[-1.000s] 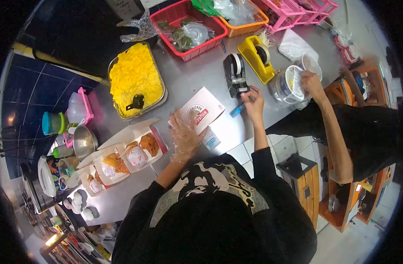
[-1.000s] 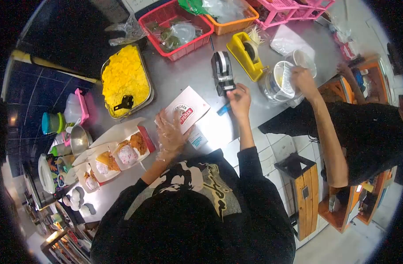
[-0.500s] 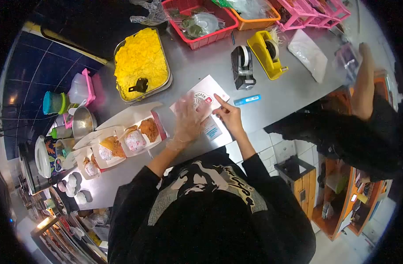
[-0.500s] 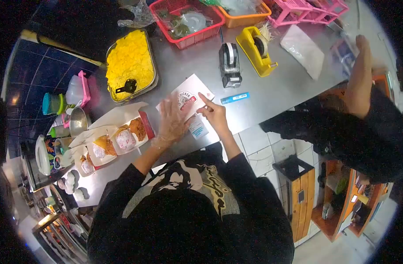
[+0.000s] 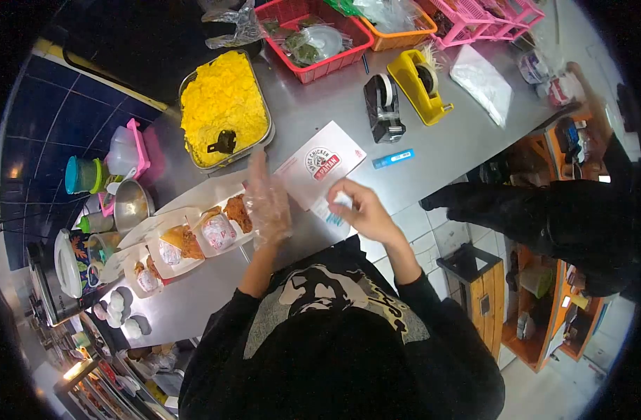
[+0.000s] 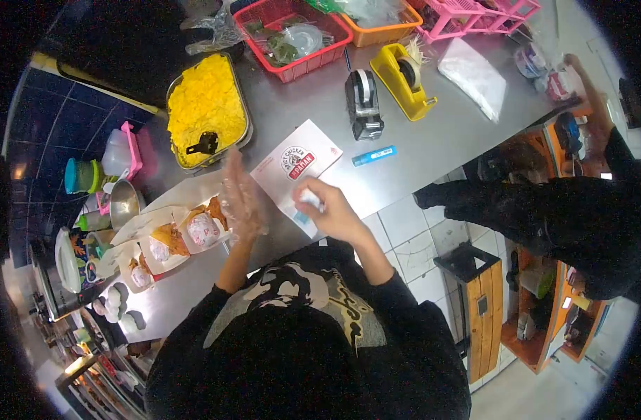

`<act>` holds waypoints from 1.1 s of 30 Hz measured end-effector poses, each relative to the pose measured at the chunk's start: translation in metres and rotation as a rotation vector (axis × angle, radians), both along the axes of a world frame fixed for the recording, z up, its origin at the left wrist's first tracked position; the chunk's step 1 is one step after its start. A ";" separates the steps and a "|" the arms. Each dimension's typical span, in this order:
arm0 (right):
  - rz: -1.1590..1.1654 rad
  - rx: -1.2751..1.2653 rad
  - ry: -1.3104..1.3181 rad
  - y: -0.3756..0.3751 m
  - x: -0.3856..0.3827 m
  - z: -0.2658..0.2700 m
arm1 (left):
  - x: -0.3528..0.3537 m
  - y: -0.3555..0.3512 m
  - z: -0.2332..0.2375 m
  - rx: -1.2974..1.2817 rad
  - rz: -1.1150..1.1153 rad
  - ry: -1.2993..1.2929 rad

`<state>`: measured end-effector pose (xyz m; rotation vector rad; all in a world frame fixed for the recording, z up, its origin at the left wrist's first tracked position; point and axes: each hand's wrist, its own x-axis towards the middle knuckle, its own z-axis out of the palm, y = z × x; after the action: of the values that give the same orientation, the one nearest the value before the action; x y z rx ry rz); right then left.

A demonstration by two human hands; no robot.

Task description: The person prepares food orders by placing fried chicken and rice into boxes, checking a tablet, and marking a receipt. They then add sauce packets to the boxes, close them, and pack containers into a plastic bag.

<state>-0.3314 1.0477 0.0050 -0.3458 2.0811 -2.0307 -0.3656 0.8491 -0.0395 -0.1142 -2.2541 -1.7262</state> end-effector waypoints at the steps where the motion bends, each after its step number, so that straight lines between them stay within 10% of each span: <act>1: -0.016 0.014 0.136 0.000 -0.011 0.007 | 0.001 -0.003 -0.003 0.122 0.021 0.041; 6: -0.070 0.728 0.227 -0.006 -0.051 -0.060 | 0.015 0.014 0.016 -0.289 -0.077 0.014; 11: -0.172 0.930 0.280 0.003 -0.042 -0.047 | 0.011 0.040 -0.004 -0.766 -0.044 0.171; 16: -1.067 0.808 0.285 0.105 -0.096 -0.084 | 0.010 0.039 -0.005 -0.673 -0.062 0.059; 19: -0.606 -0.049 -0.487 0.138 -0.126 -0.090 | 0.009 0.040 -0.003 -0.640 -0.062 0.059; 27: -0.606 -0.418 -0.050 0.130 -0.080 -0.108 | 0.007 0.043 -0.001 -0.612 -0.035 -0.004; 33: -0.711 1.034 0.032 0.134 -0.084 -0.087 | 0.009 0.044 -0.003 -0.652 -0.025 0.007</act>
<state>-0.4150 1.1812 -0.0819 0.6074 3.1710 -0.8379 -0.3564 0.8929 -0.0422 -0.2836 -2.7232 -0.9317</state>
